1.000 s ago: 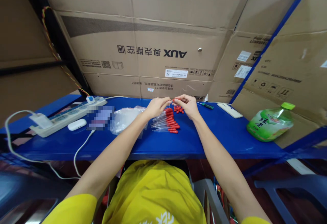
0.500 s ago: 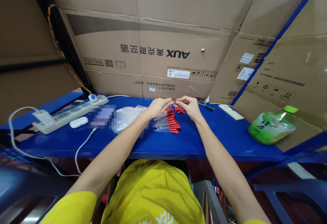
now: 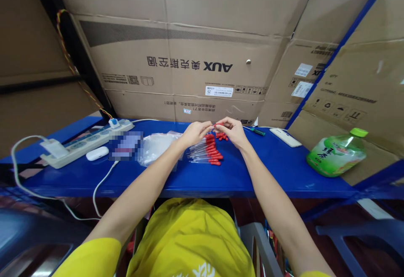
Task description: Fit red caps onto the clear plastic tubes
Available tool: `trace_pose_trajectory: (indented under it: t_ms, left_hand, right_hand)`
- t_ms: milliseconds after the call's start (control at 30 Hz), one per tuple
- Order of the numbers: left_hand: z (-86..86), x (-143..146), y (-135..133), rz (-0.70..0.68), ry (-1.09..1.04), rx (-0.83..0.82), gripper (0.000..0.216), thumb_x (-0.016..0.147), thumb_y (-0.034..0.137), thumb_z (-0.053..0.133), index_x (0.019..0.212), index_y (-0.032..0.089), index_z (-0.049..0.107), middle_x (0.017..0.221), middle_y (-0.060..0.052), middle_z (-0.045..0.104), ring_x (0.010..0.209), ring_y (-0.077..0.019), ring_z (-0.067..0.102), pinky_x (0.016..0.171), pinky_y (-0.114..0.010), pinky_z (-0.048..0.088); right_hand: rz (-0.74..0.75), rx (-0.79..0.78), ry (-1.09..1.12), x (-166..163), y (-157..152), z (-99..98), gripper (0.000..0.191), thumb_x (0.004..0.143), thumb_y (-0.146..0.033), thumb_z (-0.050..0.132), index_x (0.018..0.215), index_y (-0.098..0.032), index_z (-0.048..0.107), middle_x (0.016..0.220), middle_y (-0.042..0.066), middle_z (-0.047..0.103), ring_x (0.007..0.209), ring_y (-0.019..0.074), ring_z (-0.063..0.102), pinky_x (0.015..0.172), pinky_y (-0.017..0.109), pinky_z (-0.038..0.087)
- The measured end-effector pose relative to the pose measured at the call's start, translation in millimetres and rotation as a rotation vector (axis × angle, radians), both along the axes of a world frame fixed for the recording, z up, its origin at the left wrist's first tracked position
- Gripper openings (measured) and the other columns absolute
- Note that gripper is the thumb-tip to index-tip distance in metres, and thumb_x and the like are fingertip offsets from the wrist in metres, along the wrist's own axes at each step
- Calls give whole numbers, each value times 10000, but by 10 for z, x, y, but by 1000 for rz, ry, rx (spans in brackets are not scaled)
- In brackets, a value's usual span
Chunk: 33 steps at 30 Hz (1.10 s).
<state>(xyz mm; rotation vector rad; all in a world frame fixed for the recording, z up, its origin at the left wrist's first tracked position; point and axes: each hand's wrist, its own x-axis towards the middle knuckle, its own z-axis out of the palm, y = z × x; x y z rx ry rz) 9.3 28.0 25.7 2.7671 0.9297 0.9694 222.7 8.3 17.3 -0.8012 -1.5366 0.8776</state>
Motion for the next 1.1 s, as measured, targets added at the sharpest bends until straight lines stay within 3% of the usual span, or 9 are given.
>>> trace_pose_trajectory:
  t_ms: [233,400,833,1100]
  left_hand:
    - [-4,-51,0,88,-28,20,405,1059,530,461,1066,218,718,878,-46,747,758,-185,647,648,-262,335]
    - [18,-60,-2,-20,3,-53,449,1100,462,338,1058,213,708,975,-55,766,859,-196,680,746,-264,402]
    - [57,-64,-22,-54,36,24,447,1100,427,341,946,173,675,772,-57,692,651,-162,585,644,-265,333]
    - [69,-68,-29,-57,25,10,466,1099,450,333,938,176,674,747,-48,681,646,-160,576,640,-265,335]
  right_hand:
    - [5,-8,-46,74,16,18,423,705,-514,894,967,-207,767,795,36,792,737,217,764,746,348,631]
    - [-14,21,-66,105,11,14,378,723,-537,879,872,-209,765,766,42,785,721,224,755,699,345,629]
    - [15,-20,-41,61,-7,-12,419,704,-591,888,858,-222,762,812,61,802,773,274,789,759,404,668]
    - [23,-16,-23,45,-5,-24,435,701,-597,887,850,-214,745,812,53,803,792,262,796,790,393,667]
